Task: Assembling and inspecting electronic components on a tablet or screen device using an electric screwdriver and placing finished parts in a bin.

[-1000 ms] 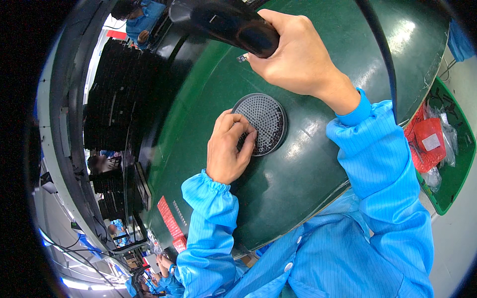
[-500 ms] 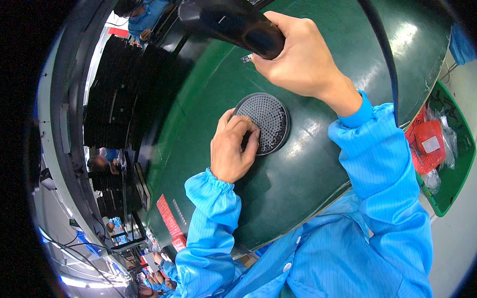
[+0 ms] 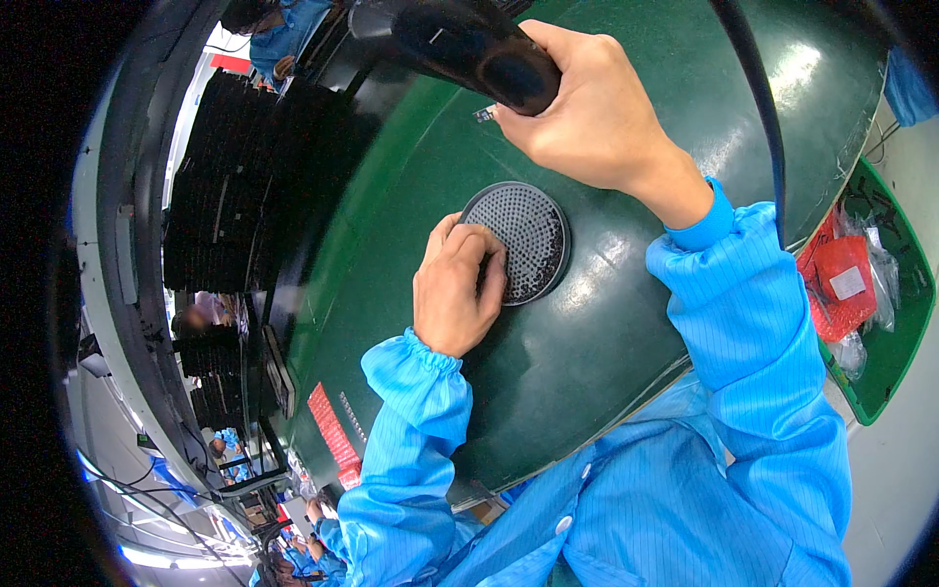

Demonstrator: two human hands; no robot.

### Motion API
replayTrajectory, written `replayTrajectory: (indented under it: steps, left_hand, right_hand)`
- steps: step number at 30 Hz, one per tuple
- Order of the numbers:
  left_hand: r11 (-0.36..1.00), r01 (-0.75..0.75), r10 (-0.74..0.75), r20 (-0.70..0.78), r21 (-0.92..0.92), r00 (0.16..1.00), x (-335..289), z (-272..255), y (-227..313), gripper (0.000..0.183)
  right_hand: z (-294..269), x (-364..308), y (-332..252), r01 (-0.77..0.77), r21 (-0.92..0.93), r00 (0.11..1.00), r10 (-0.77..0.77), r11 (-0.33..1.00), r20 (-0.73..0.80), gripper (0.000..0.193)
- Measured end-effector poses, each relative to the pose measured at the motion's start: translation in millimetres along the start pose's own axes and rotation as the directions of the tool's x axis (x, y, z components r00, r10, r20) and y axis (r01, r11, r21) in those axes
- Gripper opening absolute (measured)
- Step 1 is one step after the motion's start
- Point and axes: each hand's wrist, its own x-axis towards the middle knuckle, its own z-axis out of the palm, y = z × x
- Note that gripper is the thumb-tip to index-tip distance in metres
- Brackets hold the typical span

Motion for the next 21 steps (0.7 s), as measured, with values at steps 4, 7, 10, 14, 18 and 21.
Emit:
replayTrajectory:
  steps: [4, 7, 10, 14, 18, 21]
  left_hand:
    - [0.997, -0.068, 0.068, -0.025, -0.03, 0.997, 0, 3, -13, 0.008]
    - [0.987, -0.109, 0.103, -0.055, -0.114, 0.993, -7, 1, -26, 0.01]
    - [0.948, 0.072, -0.057, 0.056, -0.309, 0.997, -19, -3, -19, 0.023]
    - [0.999, -0.015, 0.011, 0.092, 0.043, 0.996, -31, -3, 5, 0.038]
    - [0.995, -0.098, 0.097, 0.092, 0.008, 0.991, -49, -5, 1, 0.038]
    - [0.997, -0.019, 0.019, -0.007, 0.076, 1.0, -53, -3, -8, 0.042]
  right_hand:
    - [-2, -1, 0, 0.004, -0.009, 1.0, -0.004, 1.0, 0.002, 0.02]
    - [0, 0, -2, 0.009, 0.013, 1.0, -0.01, 1.0, 0.014, 0.02]
    - [-1, -1, 1, 0.002, 0.008, 1.0, -0.002, 1.0, 0.016, 0.019]
    - [-1, 0, 3, 0.011, 0.023, 1.0, -0.011, 1.0, 0.01, 0.02]
    - [0, 0, 1, -0.004, 0.02, 1.0, 0.004, 1.0, 0.016, 0.02]
    - [1, 0, 1, -0.008, 0.036, 1.0, 0.008, 0.999, 0.015, 0.021]
